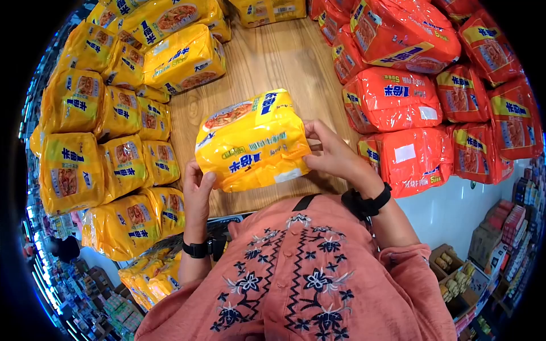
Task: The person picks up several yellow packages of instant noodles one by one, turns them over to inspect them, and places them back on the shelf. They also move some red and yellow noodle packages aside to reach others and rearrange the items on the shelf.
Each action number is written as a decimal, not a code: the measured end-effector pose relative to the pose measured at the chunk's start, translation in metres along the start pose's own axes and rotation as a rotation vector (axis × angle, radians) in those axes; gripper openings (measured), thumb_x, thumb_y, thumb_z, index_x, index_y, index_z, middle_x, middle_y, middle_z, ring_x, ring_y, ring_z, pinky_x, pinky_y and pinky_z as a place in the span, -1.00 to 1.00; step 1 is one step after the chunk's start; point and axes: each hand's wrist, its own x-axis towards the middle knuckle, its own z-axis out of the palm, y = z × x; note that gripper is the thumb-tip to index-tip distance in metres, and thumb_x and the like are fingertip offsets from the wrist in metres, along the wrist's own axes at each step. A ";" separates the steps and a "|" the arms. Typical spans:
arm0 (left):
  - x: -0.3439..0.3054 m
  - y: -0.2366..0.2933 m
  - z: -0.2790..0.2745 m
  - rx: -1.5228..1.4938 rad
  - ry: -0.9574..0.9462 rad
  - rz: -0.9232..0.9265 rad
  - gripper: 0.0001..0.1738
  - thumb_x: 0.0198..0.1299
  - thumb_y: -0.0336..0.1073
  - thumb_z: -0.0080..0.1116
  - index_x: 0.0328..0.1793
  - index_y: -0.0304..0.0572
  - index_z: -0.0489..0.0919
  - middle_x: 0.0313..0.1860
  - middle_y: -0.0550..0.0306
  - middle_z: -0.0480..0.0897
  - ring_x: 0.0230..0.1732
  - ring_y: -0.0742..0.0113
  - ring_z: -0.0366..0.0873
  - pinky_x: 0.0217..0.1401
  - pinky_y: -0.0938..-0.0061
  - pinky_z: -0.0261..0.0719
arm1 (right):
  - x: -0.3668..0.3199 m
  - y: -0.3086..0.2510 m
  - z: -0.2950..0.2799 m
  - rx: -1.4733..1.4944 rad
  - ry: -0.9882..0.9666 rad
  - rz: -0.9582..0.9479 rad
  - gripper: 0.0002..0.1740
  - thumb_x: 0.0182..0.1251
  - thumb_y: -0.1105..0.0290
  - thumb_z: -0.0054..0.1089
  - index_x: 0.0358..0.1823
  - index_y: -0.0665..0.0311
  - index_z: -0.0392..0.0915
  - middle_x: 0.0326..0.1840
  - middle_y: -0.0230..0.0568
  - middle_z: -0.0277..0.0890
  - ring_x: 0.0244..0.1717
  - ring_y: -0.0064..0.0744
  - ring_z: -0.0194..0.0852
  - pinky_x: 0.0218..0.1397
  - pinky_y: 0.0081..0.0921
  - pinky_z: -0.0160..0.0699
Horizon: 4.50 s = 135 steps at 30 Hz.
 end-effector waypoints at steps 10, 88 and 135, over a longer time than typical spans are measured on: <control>-0.008 0.002 0.000 0.119 -0.028 -0.010 -0.72 0.27 -0.39 0.31 0.03 -0.28 0.50 0.12 0.17 0.38 0.18 0.44 0.41 0.30 0.54 0.36 | -0.012 0.006 -0.001 -0.021 -0.073 0.045 -0.48 0.24 0.48 0.30 0.16 0.25 0.24 0.52 -0.11 0.13 0.40 -0.27 0.31 0.41 -0.28 0.41; 0.140 0.014 0.069 -0.054 -0.155 -0.144 -0.20 0.46 0.17 0.02 0.62 -0.11 0.11 0.53 0.05 0.30 0.51 0.12 0.27 0.48 0.05 0.28 | 0.070 0.010 -0.028 0.401 0.501 -0.034 -0.44 0.60 -0.08 -0.09 0.21 0.33 0.36 0.03 -0.09 0.52 0.06 -0.28 0.56 0.16 -0.40 0.62; 0.253 0.037 -0.014 -0.197 0.381 -0.066 -0.54 0.41 0.10 0.11 -0.15 -0.21 0.53 -0.40 0.18 0.64 -0.44 0.36 0.66 -0.48 0.53 0.59 | 0.174 0.012 -0.016 0.527 0.303 -0.041 -0.87 0.54 0.35 -0.03 -0.07 0.23 0.31 -0.34 -0.40 0.32 -0.40 -0.61 0.33 -0.42 -0.64 0.41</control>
